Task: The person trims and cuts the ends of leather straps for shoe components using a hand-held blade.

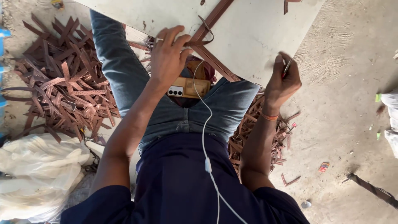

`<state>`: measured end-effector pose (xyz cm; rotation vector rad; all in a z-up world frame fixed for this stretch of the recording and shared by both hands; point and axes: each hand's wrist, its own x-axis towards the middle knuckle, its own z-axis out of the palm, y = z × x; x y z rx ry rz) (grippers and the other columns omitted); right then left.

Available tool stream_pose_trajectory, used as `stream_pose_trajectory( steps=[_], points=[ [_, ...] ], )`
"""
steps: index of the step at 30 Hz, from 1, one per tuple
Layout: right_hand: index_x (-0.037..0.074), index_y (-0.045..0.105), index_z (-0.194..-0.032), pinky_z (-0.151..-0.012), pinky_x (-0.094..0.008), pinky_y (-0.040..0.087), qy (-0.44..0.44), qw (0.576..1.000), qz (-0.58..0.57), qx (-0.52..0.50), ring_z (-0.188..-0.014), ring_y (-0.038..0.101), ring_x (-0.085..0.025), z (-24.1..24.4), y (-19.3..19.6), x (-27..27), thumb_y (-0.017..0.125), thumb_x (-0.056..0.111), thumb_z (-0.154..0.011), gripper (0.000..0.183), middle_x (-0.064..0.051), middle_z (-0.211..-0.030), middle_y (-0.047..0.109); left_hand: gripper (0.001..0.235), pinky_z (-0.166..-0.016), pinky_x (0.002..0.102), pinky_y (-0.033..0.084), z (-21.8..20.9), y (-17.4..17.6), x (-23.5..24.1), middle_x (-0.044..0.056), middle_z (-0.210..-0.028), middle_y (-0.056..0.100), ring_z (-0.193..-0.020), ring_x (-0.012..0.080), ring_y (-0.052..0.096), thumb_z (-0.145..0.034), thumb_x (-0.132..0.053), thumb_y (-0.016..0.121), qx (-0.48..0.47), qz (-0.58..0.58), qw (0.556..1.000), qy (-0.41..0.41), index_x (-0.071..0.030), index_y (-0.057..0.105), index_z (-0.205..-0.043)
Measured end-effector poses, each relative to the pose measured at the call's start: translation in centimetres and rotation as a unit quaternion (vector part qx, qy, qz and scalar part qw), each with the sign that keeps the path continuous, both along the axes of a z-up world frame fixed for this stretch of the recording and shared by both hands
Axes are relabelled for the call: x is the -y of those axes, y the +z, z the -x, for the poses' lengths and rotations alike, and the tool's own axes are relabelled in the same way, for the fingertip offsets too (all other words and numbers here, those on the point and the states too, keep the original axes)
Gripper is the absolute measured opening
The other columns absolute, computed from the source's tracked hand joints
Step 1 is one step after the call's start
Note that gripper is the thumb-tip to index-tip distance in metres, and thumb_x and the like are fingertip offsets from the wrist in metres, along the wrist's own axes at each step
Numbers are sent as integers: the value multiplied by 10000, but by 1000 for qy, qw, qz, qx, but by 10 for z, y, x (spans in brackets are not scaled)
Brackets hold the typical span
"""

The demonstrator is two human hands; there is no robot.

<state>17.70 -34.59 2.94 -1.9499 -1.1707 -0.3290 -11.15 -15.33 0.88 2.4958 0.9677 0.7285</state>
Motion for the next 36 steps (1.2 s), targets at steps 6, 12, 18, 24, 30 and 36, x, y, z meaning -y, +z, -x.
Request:
stream_pose_trajectory(
  steps=[6, 12, 18, 24, 30, 36],
  points=[
    [13, 766, -1090, -435, -262, 354, -1, 920, -52, -388, -480, 521, -62, 15, 22, 17, 638, 174, -1102, 206, -17, -667, 656, 233, -939, 390, 610, -9, 20, 22, 30, -1356, 632, -1075, 212, 697, -1055, -239, 733, 56, 121, 991, -10, -114, 706, -1250],
    [24, 745, -1095, -384, -260, 293, 173, 765, -7, -621, -435, 408, -58, 55, 44, 16, 594, 248, -1089, 270, 24, -612, 569, 619, -796, 360, 626, -54, 73, 45, 184, -1376, 577, -858, 150, 728, -996, -259, 698, 241, 353, 874, -231, -33, 411, -1495],
    [4, 733, -1110, -403, -245, 268, 189, 778, 41, -598, -438, 407, -57, 59, 49, 13, 580, 249, -1108, 289, 4, -610, 581, 306, -629, 341, 540, -42, 73, 36, 83, -846, 771, -630, 151, 683, -1063, -335, 582, 34, 430, 864, -259, -135, 651, -1284],
    [-2, 744, -1092, -429, -222, 289, 123, 829, 49, -543, -467, 428, -53, 61, 32, 5, 679, 186, -1065, 201, -4, -632, 608, 343, -884, 370, 618, 96, 50, -6, 85, -1243, 764, -1034, 232, 758, -1030, -1, 605, 2, 194, 981, 7, -169, 762, -1284],
    [22, 736, -1176, -648, -272, 498, 178, 921, 78, -338, -791, 644, -98, 89, 8, -26, 766, 188, -1091, 189, -65, -949, 729, 329, -800, 246, 649, 135, 47, -19, 202, -1498, 533, -1103, 216, 776, -1090, -91, 747, 5, -24, 979, 201, -77, 648, -1404],
    [26, 713, -1155, -637, -326, 596, 151, 967, 185, -92, -808, 727, -215, 118, 29, -60, 879, 196, -893, 353, -149, -1118, 670, 197, -778, 350, 631, 20, 30, 8, 86, -1206, 674, -978, 233, 736, -1086, -140, 660, 67, 100, 993, -3, -79, 683, -1272]
  ],
)
